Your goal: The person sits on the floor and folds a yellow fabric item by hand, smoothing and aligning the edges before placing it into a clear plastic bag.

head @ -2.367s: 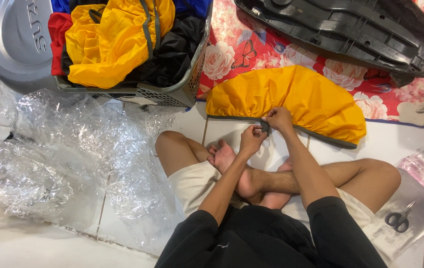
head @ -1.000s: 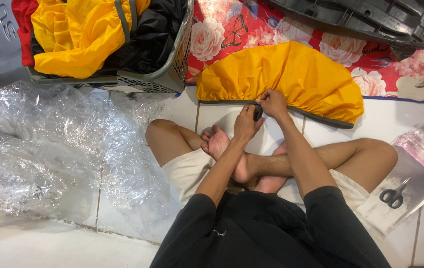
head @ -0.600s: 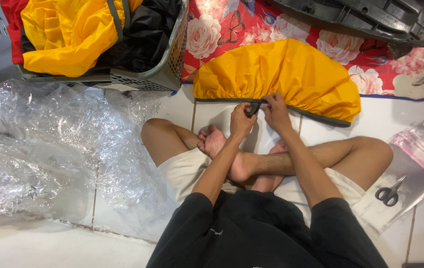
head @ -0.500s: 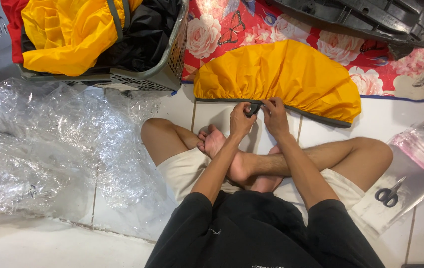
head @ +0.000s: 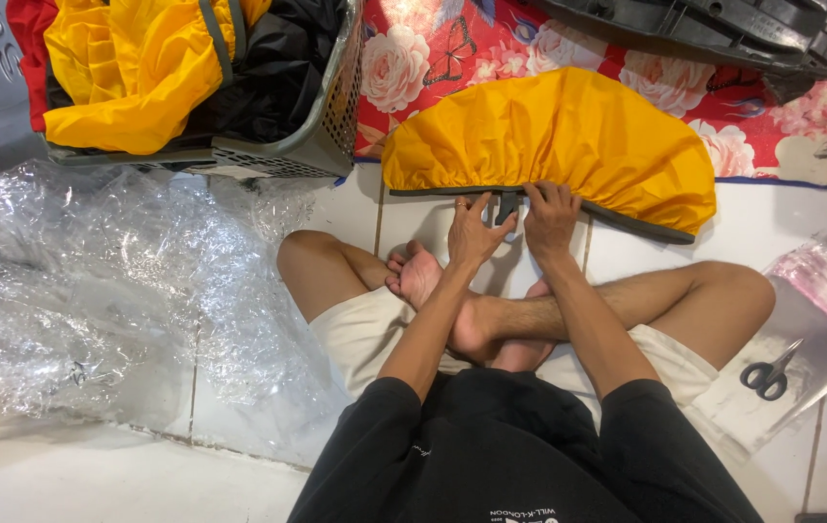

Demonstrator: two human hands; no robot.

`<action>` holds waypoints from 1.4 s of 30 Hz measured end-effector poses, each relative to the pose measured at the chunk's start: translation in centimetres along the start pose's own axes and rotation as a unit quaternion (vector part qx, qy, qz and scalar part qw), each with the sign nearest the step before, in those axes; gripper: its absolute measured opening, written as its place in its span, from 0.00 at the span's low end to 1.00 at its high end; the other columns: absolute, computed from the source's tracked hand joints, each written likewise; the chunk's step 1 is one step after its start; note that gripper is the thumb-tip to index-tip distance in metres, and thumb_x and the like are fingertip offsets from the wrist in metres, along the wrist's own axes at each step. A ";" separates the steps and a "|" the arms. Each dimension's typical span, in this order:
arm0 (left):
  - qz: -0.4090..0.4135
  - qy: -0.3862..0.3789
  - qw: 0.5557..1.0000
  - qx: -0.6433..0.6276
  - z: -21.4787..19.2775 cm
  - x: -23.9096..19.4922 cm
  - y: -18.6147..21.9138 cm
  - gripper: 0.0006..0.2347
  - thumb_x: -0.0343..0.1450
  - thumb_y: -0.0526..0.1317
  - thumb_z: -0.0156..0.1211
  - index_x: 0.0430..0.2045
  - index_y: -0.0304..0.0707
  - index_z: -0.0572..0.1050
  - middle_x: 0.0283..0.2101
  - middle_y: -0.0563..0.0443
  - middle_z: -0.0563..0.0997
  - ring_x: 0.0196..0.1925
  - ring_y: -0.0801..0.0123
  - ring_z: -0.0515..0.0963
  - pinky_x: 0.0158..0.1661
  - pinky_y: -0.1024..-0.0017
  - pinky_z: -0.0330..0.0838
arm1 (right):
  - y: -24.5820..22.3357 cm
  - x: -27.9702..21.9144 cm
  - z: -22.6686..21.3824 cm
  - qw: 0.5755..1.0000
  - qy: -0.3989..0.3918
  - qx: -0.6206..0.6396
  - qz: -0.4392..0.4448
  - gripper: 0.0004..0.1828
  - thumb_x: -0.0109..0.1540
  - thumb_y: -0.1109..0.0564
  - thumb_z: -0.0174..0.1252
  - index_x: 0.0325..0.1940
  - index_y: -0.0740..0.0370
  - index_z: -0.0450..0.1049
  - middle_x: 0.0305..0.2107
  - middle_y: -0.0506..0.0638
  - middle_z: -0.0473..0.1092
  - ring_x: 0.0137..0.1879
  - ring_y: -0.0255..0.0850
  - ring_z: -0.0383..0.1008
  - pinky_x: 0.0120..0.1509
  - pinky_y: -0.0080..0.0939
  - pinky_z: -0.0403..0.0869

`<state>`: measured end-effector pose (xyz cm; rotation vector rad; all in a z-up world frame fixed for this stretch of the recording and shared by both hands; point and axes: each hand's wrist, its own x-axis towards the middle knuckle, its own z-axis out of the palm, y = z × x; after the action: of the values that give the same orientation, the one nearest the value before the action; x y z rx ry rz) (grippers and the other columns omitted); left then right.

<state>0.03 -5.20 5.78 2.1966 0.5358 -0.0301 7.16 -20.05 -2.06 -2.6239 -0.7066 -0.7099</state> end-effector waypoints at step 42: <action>0.045 0.033 0.982 0.181 -8.5 8.7 -17.7 0.35 0.79 0.61 0.47 0.77 0.55 0.37 0.80 0.45 0.32 0.82 0.52 0.32 0.70 0.27 0.35 | -1.1 2.9 -0.7 0.938 -0.165 0.205 0.227 0.10 0.59 0.51 0.75 0.33 0.52 0.79 0.35 0.47 0.70 0.48 0.50 0.70 0.55 0.55 0.61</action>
<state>-0.28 14.02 -3.72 2.5837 0.4956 -0.0075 8.50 -18.37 0.27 -2.3912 -0.2625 0.0174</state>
